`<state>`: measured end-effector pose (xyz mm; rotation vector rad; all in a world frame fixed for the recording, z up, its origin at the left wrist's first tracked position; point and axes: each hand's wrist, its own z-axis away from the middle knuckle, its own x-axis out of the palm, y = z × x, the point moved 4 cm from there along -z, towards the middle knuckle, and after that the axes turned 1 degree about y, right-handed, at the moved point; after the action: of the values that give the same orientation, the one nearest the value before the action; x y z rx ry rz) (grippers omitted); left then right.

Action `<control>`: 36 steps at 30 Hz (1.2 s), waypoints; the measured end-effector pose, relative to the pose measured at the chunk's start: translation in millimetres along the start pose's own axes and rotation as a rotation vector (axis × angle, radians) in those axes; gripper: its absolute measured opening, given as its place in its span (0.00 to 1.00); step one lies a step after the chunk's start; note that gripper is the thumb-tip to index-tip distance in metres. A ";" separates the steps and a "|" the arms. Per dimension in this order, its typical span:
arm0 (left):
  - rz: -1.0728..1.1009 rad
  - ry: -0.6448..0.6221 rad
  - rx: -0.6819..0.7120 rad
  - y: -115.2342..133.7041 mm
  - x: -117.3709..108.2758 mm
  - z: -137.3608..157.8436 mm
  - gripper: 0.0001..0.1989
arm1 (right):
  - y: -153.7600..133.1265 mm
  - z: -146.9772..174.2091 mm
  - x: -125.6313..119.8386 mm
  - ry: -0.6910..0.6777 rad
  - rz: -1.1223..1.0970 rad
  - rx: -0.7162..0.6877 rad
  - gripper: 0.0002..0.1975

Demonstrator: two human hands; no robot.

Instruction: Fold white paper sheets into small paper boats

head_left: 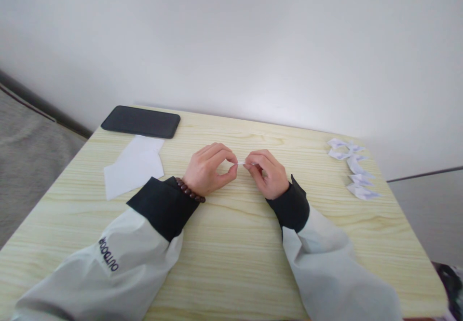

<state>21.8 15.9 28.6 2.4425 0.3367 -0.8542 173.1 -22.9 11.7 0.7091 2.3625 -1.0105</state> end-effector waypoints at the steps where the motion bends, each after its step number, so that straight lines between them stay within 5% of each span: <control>1: 0.003 0.004 -0.002 -0.1 -0.1 0.0 0.02 | -0.2 -0.1 -0.2 0.004 0.000 -0.002 0.05; 16: 0.033 -0.003 -0.020 0.3 0.0 -0.2 0.02 | 0.8 0.0 -0.7 0.016 -0.024 0.023 0.05; 24: 0.048 0.046 -0.133 -6.7 -1.2 1.0 0.03 | 11.2 2.0 0.6 0.021 -0.100 0.228 0.07; 29: 0.131 -0.009 -0.177 -7.3 0.2 -2.0 0.01 | 13.4 2.3 -0.7 0.038 -0.137 0.312 0.07; 36: 0.129 -0.155 -0.192 -9.7 9.7 2.5 0.06 | 9.1 1.7 -1.7 0.029 -0.082 0.236 0.07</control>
<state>24.2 23.1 16.9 2.1807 0.1922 -0.9050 180.4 -19.2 7.0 0.7206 2.3362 -1.3392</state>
